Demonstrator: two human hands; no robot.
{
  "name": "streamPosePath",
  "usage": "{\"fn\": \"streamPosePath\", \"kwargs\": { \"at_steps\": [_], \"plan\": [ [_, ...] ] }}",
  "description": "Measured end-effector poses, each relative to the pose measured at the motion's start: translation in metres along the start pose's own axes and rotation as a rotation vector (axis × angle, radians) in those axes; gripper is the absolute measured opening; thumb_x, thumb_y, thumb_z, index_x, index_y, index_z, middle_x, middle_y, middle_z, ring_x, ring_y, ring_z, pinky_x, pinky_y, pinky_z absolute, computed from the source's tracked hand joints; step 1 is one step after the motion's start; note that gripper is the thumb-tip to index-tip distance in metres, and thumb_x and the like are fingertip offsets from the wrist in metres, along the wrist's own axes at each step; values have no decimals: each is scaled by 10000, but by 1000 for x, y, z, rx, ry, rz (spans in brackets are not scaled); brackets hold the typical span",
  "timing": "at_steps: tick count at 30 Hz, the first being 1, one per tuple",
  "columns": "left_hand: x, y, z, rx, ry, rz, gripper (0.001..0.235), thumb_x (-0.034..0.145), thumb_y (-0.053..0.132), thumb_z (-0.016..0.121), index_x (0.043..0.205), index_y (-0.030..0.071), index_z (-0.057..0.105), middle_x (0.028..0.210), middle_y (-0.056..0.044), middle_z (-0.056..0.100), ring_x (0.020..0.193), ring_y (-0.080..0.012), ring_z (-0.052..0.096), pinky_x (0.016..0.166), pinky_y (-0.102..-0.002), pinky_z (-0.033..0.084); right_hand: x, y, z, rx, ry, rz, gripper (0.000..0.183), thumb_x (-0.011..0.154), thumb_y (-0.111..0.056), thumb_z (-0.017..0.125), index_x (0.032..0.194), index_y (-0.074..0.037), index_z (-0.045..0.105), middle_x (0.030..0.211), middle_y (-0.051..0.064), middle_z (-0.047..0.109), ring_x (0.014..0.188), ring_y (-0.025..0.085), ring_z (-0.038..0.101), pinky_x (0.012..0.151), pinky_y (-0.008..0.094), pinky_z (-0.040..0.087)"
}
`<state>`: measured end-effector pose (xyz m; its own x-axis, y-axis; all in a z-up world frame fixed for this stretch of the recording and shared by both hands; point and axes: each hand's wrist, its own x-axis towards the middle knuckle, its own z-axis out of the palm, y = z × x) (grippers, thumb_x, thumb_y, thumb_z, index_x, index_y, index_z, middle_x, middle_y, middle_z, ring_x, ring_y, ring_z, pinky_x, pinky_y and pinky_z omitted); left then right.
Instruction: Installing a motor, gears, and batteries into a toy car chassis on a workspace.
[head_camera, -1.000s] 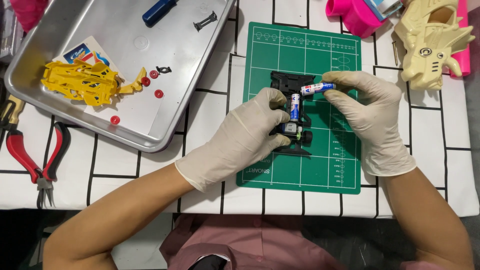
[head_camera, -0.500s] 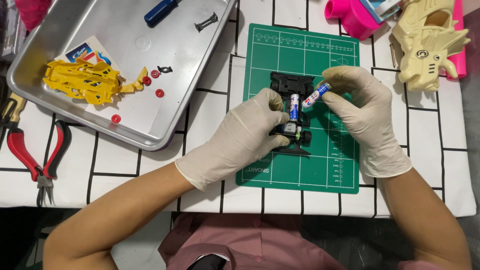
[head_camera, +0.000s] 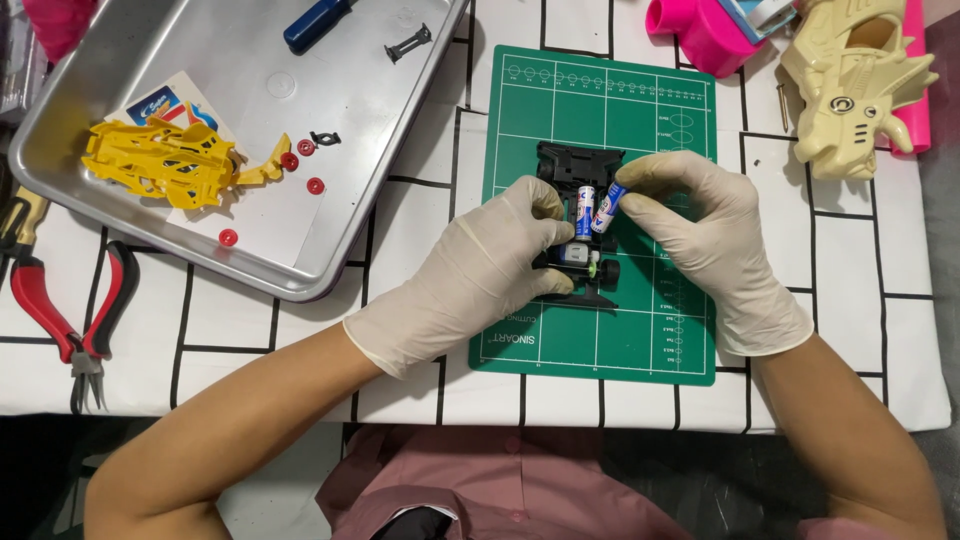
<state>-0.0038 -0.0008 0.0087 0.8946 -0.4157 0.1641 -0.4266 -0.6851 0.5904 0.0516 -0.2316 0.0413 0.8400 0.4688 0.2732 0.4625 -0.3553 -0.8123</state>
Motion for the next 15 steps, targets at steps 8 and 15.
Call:
{"fn": "streamPosePath", "kwargs": {
  "at_steps": [8, 15],
  "plan": [
    [0, -5, -5, -62, -76, -31, 683, 748, 406, 889, 1301, 69, 675, 1337, -80, 514, 1063, -285, 641, 756, -452, 569, 2, -6, 2, -30, -36, 16, 198, 983, -38, 726, 1171, 5, 683, 1140, 124, 703, 1016, 190, 656, 913, 278, 552],
    [-2, -1, -15, -26, -88, -16, 535, 773, 314, 860, 1252, 128, 709, 1285, -85, 535, 1037, -309, 636, 625, -503, 553, 0, -9, 3, 6, -54, 20, 232, 944, -31, 764, 1154, -5, 669, 1106, 111, 696, 954, 176, 642, 868, 266, 550]
  ]
}}
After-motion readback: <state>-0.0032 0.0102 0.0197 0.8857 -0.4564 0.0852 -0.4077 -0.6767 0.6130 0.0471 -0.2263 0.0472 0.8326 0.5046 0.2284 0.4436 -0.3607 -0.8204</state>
